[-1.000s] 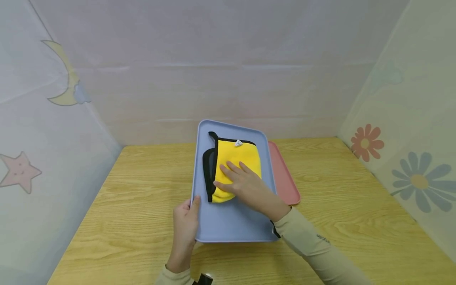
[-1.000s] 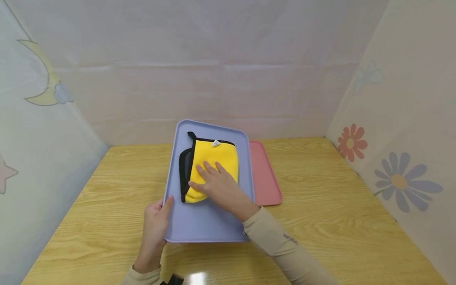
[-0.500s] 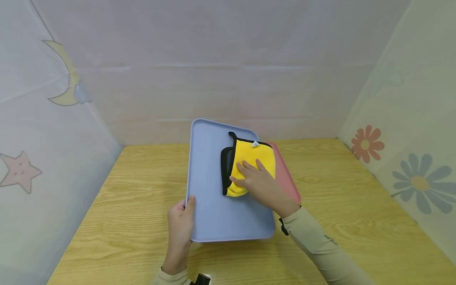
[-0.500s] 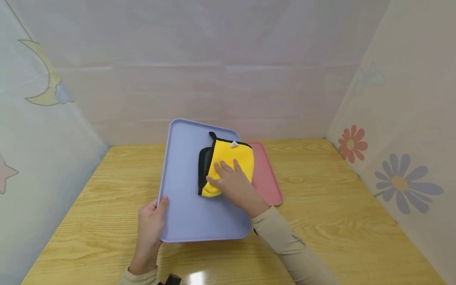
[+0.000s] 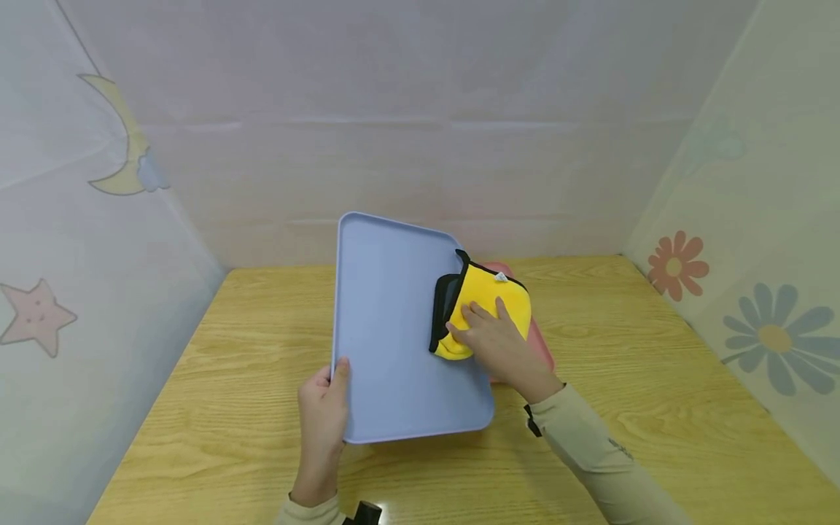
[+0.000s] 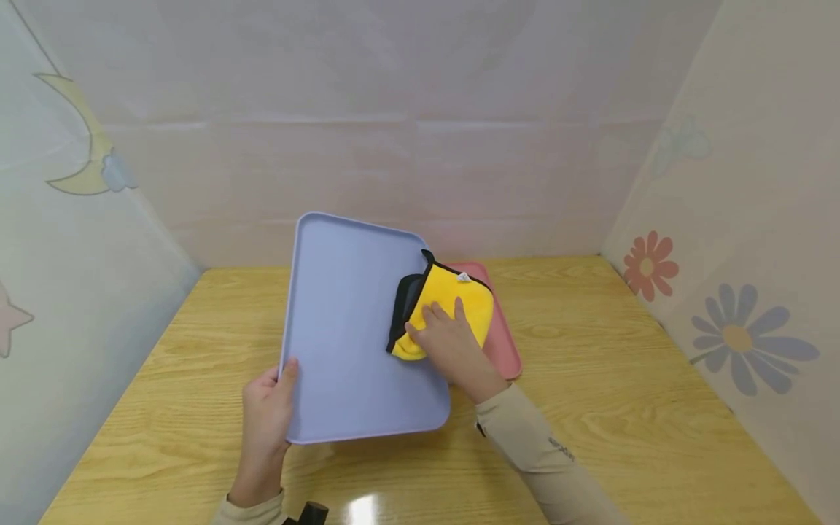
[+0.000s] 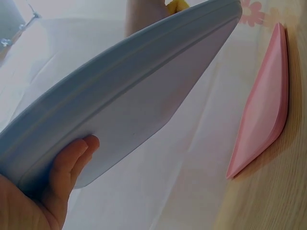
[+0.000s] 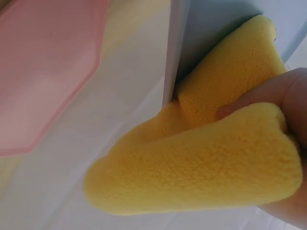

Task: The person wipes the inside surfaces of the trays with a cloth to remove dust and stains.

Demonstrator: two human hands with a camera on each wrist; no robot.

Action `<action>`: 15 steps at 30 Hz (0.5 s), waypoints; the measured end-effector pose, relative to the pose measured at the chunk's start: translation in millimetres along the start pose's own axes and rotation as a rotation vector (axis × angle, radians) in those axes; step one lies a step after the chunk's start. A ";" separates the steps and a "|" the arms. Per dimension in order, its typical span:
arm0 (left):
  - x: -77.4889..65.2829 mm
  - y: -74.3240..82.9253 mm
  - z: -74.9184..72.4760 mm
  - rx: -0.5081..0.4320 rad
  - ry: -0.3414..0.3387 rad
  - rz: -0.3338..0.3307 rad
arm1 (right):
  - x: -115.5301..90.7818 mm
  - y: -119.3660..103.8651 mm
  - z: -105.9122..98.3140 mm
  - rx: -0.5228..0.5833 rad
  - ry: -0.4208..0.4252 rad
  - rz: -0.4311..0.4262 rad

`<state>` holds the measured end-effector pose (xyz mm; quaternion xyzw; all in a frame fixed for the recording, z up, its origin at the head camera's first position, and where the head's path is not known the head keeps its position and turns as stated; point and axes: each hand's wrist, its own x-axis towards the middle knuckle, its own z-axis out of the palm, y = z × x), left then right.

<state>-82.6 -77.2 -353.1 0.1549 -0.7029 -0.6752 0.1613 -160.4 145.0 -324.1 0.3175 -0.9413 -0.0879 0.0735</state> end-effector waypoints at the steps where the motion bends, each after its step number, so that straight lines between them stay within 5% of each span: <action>1: 0.2 -0.1 -0.2 -0.002 0.000 0.004 | -0.4 0.5 0.9 -0.002 0.008 -0.004; 15: 2.0 -6.3 0.5 -0.025 0.020 0.017 | -2.2 -10.7 14.8 0.196 0.089 -0.040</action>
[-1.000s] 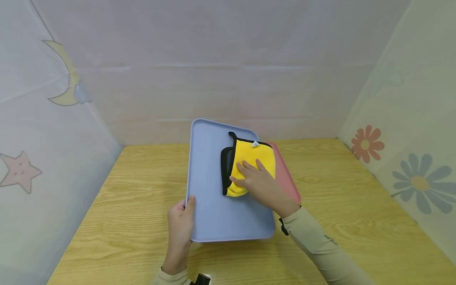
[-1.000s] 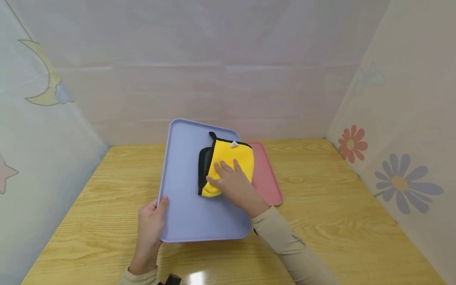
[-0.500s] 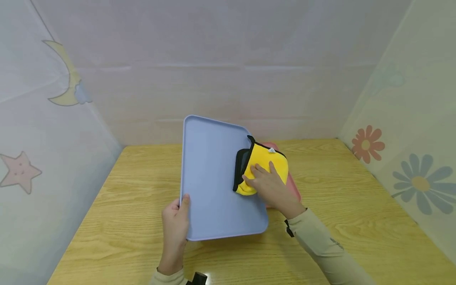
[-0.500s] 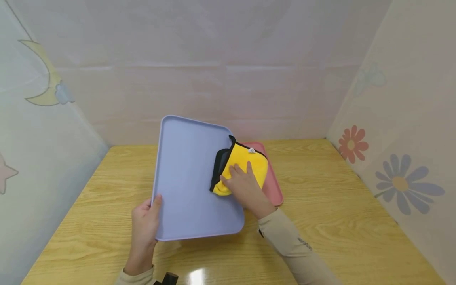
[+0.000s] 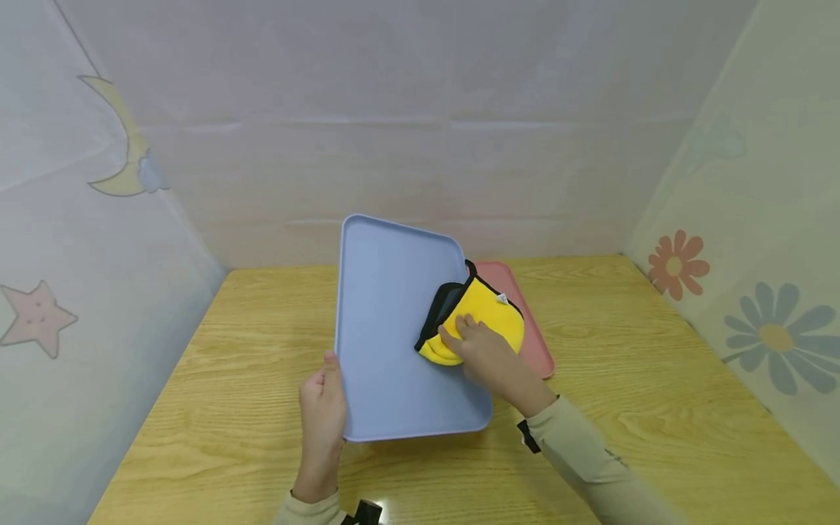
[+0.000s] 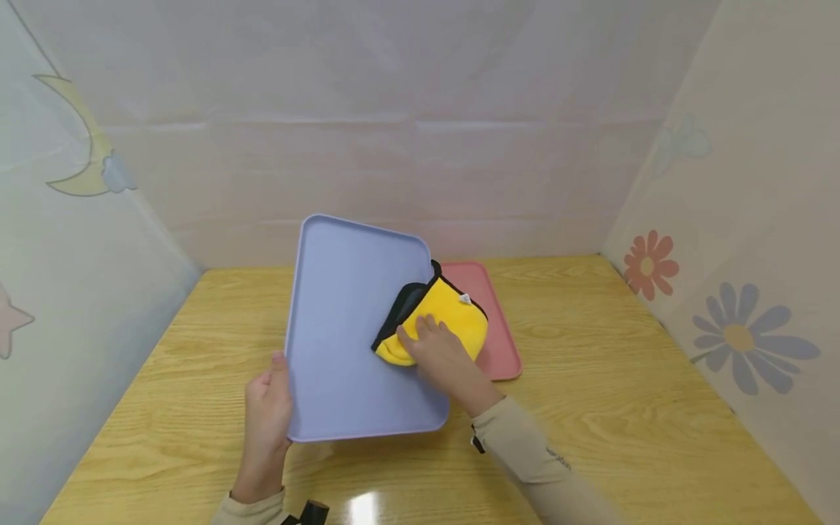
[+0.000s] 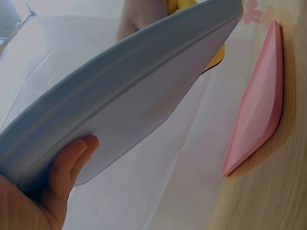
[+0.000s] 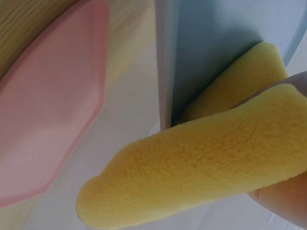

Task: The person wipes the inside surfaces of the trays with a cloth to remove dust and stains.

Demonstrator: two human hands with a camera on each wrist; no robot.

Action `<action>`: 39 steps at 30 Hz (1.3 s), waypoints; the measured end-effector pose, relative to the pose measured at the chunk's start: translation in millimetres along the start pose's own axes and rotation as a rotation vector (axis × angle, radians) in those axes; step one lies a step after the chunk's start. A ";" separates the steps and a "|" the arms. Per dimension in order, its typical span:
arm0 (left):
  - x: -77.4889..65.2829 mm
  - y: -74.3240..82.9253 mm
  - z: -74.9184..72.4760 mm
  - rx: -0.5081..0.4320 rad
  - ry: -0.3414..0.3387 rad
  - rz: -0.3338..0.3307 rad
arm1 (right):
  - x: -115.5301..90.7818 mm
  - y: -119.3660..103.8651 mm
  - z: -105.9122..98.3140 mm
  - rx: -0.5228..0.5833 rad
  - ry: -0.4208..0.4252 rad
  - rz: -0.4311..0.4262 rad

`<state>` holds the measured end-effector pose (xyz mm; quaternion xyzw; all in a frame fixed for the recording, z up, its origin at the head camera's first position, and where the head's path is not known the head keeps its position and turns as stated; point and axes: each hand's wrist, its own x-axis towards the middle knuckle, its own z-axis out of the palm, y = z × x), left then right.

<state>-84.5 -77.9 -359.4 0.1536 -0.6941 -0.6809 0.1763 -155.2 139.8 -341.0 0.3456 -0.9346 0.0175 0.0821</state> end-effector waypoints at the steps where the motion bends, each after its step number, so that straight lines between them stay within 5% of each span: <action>1: -0.1 -0.2 0.3 0.002 0.003 0.004 | 0.4 -1.8 0.3 0.007 0.008 0.005; 20: -2.6 -0.6 6.5 0.050 -0.032 0.034 | 19.9 -40.8 -7.1 -0.064 0.202 -0.141; 39: -8.2 -1.8 14.0 0.052 -0.085 0.016 | 29.4 -60.4 -19.6 -0.113 0.287 -0.248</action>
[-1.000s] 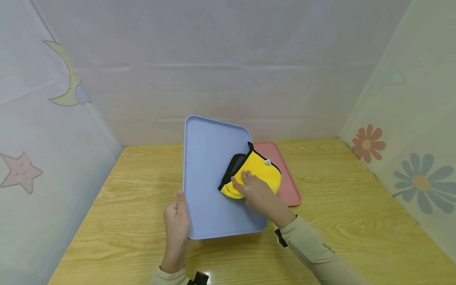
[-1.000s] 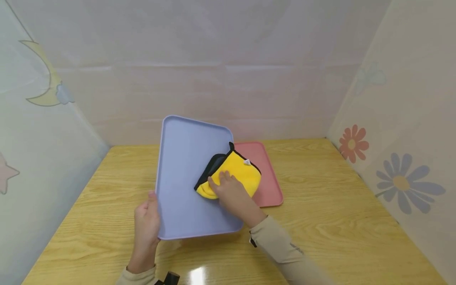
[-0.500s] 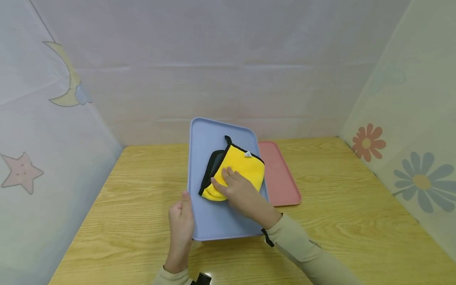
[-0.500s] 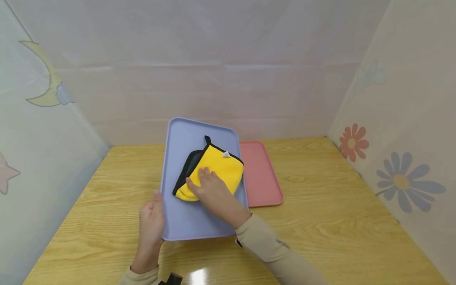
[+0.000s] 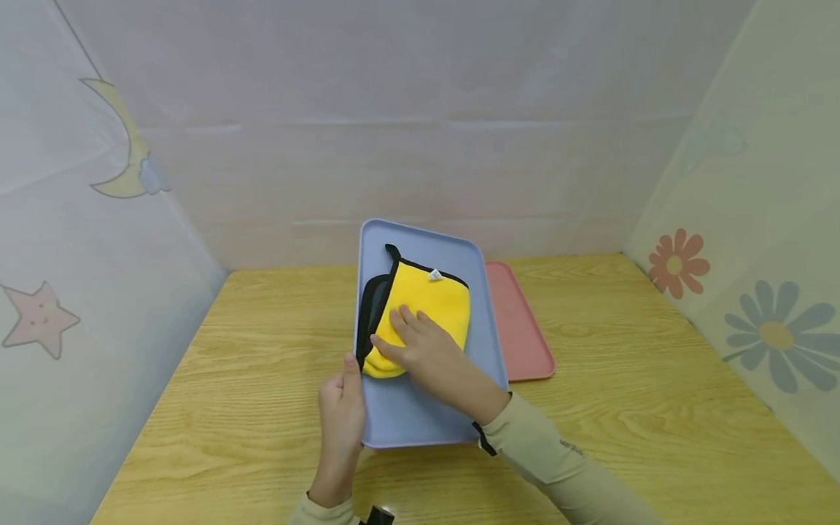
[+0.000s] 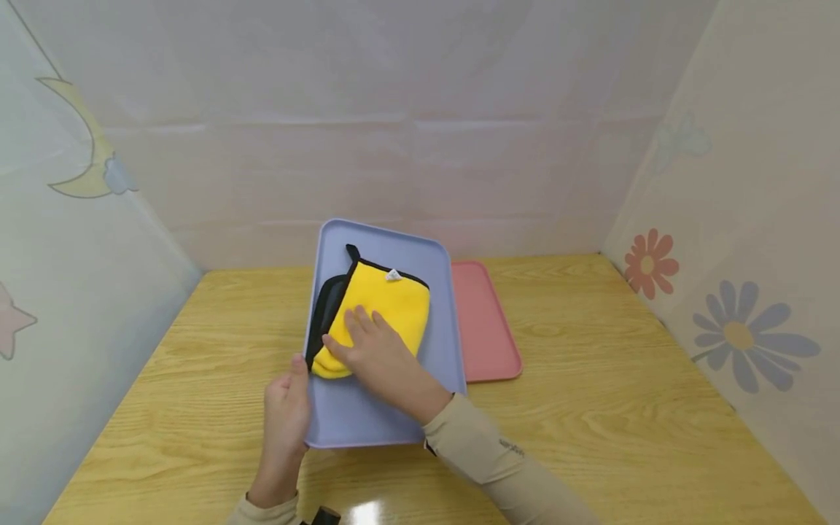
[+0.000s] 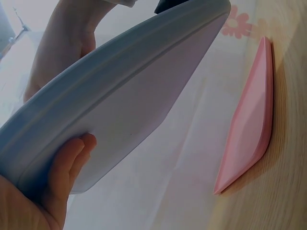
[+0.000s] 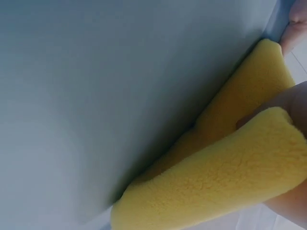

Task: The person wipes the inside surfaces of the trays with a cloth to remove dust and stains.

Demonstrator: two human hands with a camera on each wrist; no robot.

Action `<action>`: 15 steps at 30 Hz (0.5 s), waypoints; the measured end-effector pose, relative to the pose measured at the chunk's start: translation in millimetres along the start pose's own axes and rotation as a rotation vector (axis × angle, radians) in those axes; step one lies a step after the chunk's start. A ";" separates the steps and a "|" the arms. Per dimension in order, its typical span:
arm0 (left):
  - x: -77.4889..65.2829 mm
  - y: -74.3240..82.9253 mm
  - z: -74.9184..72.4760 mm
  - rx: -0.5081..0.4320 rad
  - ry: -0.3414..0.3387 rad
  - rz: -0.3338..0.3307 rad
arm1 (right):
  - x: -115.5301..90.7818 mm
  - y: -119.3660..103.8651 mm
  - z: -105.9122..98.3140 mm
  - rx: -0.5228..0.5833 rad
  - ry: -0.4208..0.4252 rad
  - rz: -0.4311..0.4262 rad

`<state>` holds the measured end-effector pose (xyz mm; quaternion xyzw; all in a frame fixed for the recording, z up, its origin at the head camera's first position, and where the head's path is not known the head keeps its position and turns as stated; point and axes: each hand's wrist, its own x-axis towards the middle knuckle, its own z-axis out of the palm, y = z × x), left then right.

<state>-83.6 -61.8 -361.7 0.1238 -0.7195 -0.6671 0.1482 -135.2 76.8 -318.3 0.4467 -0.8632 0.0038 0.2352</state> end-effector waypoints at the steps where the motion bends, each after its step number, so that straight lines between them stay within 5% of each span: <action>1: -0.3 0.0 0.2 -0.002 0.000 0.005 | 0.5 0.2 -0.8 -0.007 0.003 -0.002; 7: -1.5 1.5 0.9 -0.020 -0.016 0.012 | 0.8 1.9 -7.6 -0.016 -0.026 0.005; 15: -2.0 4.3 0.9 -0.011 -0.016 -0.057 | -3.9 6.5 -11.2 -0.052 -0.085 -0.003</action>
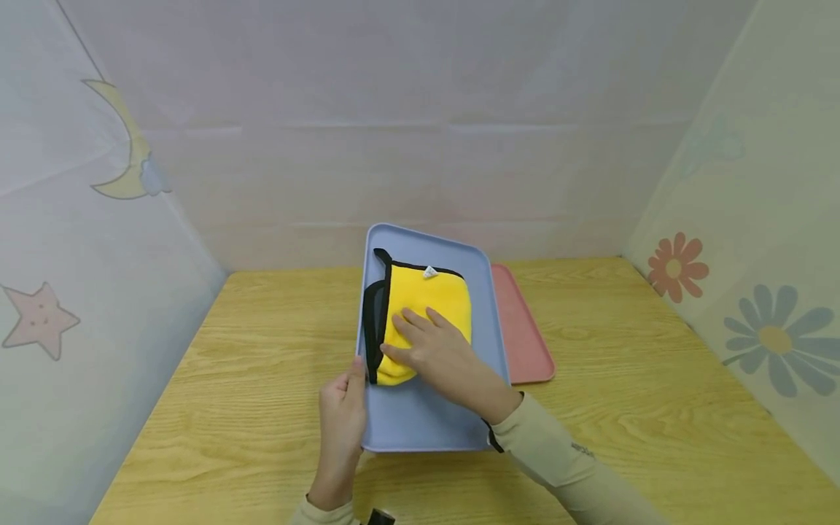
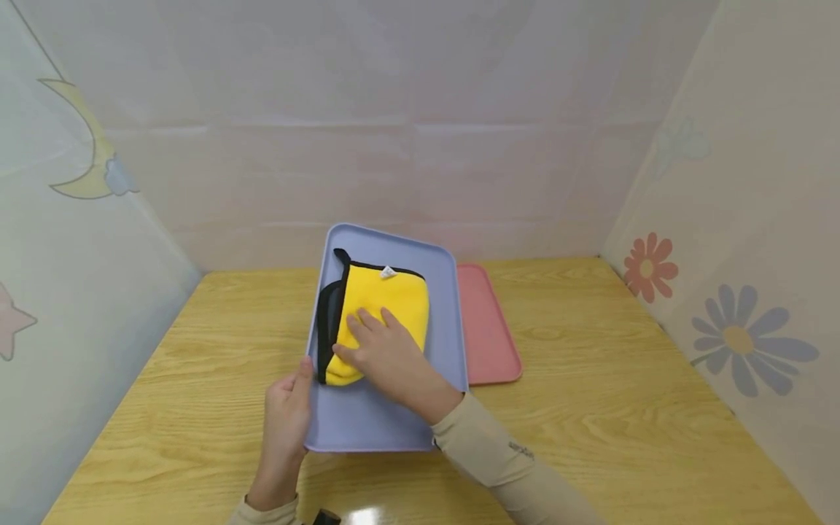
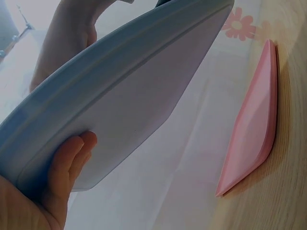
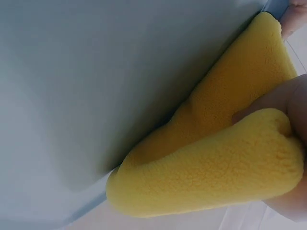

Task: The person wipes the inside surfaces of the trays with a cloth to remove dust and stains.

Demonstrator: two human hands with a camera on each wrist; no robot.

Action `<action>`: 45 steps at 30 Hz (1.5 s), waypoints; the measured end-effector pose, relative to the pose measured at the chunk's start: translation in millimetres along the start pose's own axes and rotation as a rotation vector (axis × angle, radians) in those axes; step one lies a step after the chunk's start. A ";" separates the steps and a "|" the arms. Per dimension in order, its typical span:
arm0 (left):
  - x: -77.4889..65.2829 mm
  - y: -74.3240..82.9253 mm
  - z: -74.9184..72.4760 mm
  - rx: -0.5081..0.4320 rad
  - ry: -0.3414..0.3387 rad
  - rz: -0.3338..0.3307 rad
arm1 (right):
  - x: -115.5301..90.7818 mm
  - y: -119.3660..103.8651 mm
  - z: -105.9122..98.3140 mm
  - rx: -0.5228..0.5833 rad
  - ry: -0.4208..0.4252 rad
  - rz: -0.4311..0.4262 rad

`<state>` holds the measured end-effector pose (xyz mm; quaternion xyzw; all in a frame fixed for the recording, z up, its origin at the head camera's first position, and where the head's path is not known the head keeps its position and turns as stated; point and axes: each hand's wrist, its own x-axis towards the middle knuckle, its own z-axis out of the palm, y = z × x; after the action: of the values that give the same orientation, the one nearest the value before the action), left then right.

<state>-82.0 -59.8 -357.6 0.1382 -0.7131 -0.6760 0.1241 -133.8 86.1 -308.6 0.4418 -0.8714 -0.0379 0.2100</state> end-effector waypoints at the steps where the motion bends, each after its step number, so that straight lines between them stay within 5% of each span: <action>1: 0.0 0.2 -0.2 -0.006 -0.002 -0.004 | -0.9 1.0 0.1 -0.003 -0.002 0.000; 26: 5.7 2.4 -15.3 0.010 0.109 0.045 | -38.0 45.6 18.2 -0.112 -0.317 0.173; 45: 7.8 3.6 -16.7 -0.031 0.092 0.087 | -50.6 50.3 25.8 -0.112 -0.256 0.202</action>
<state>-83.3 -78.0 -353.1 0.1360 -0.7015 -0.6739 0.1879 -155.6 153.3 -336.2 0.3309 -0.9276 -0.1209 0.1244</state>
